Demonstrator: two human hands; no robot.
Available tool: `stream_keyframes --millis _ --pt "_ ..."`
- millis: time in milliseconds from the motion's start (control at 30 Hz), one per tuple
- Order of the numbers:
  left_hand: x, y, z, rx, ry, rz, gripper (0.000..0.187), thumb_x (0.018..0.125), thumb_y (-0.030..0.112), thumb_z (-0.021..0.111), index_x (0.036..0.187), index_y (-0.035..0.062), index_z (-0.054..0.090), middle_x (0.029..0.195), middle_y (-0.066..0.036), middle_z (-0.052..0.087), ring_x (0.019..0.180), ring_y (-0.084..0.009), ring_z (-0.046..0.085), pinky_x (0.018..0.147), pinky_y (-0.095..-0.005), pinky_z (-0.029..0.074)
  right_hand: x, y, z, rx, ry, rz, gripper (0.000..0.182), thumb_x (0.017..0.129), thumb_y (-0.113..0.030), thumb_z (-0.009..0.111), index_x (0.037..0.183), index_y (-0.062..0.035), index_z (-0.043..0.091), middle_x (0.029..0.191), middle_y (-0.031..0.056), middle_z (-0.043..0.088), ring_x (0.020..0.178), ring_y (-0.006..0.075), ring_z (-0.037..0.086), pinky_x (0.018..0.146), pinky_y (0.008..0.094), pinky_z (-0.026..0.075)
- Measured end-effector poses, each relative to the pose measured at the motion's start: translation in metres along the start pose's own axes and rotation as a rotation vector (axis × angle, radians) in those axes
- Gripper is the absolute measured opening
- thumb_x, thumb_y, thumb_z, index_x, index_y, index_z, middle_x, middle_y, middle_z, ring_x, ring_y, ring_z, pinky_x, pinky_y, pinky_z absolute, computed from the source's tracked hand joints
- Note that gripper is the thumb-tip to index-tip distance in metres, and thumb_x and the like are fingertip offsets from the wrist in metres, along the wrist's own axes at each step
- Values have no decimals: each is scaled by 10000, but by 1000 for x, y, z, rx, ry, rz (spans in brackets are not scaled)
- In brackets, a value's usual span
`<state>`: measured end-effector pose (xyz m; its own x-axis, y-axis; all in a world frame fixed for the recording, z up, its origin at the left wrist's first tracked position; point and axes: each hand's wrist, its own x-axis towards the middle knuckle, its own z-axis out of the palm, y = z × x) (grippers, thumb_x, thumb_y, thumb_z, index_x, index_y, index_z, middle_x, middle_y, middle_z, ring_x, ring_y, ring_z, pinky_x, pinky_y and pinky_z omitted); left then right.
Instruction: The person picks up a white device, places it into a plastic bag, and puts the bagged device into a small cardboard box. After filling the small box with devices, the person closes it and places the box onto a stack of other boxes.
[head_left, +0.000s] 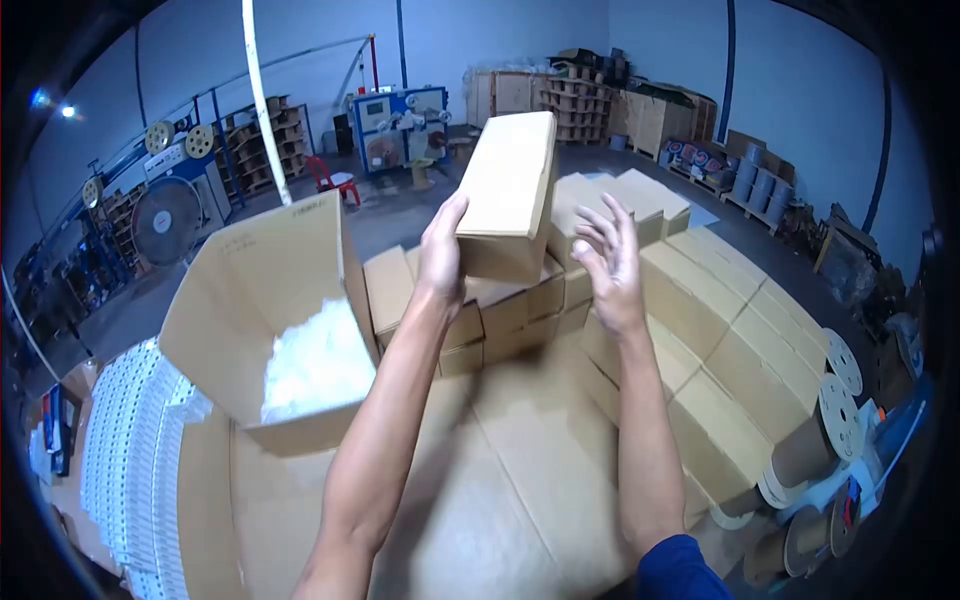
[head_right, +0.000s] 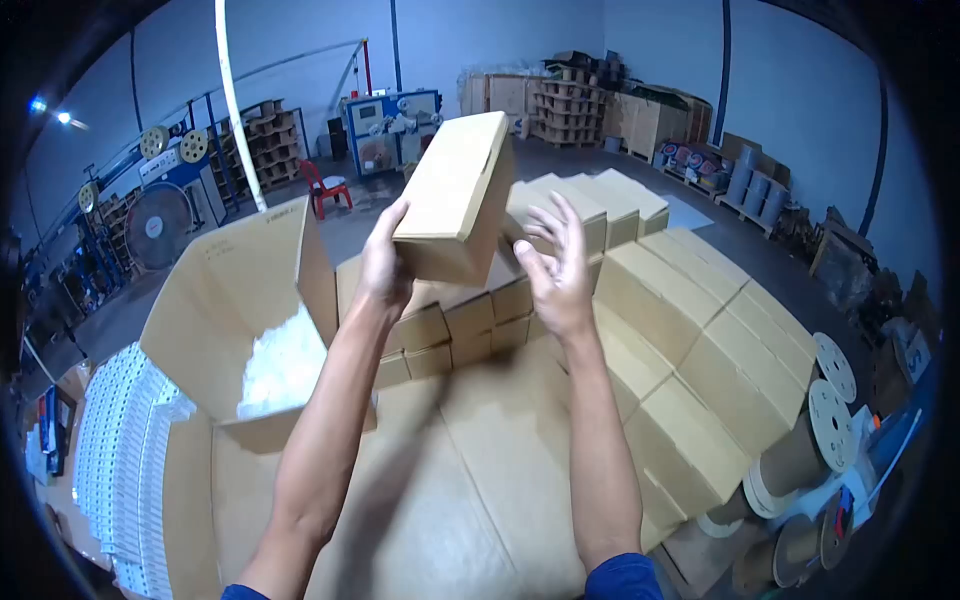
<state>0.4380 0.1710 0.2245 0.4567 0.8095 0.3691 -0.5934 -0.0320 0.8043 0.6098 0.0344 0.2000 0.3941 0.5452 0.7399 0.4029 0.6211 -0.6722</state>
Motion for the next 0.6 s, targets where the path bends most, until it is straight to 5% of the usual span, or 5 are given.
stream_keyframes --millis 133,333,433,467,600 --pt "-145 21 -47 78 -149 -173 605 1039 367 469 1490 -37 486 1476 -144 559 1374 -237 503 1152 -351 357 -82 -41 -30 -179 -36 129 1110 758 -224 902 1622 -96 216 1569 199 409 1441 368 408 1122 503 411" --pt "-317 9 -170 333 -408 -498 676 995 396 528 1484 -68 475 1462 -182 574 1355 -258 528 1156 -389 377 -246 -50 -13 14 -637 388 1349 555 -190 1007 1637 -94 208 1593 165 383 1485 267 375 1219 428 325" --pt "-390 3 -198 240 -158 -292 813 958 449 628 1562 -28 365 1520 -183 509 1376 -267 506 1182 -409 356 -317 -63 18 112 -555 564 1330 556 -81 986 1633 -115 206 1542 148 408 1450 267 400 1238 409 315" --pt "-412 8 -206 266 -90 -342 1032 834 441 818 1608 19 281 1571 -179 423 1426 -281 450 1217 -416 318 -338 -68 30 185 -460 669 1337 554 -62 982 1635 -125 197 1536 147 408 1446 271 402 1237 408 316" --pt "-462 31 -226 683 -268 -155 1148 668 246 958 1596 23 320 1603 -142 348 1488 -274 363 1237 -394 301 -390 -66 59 279 -375 727 1380 521 -46 984 1639 -122 180 1457 137 474 1393 258 451 1201 376 336"
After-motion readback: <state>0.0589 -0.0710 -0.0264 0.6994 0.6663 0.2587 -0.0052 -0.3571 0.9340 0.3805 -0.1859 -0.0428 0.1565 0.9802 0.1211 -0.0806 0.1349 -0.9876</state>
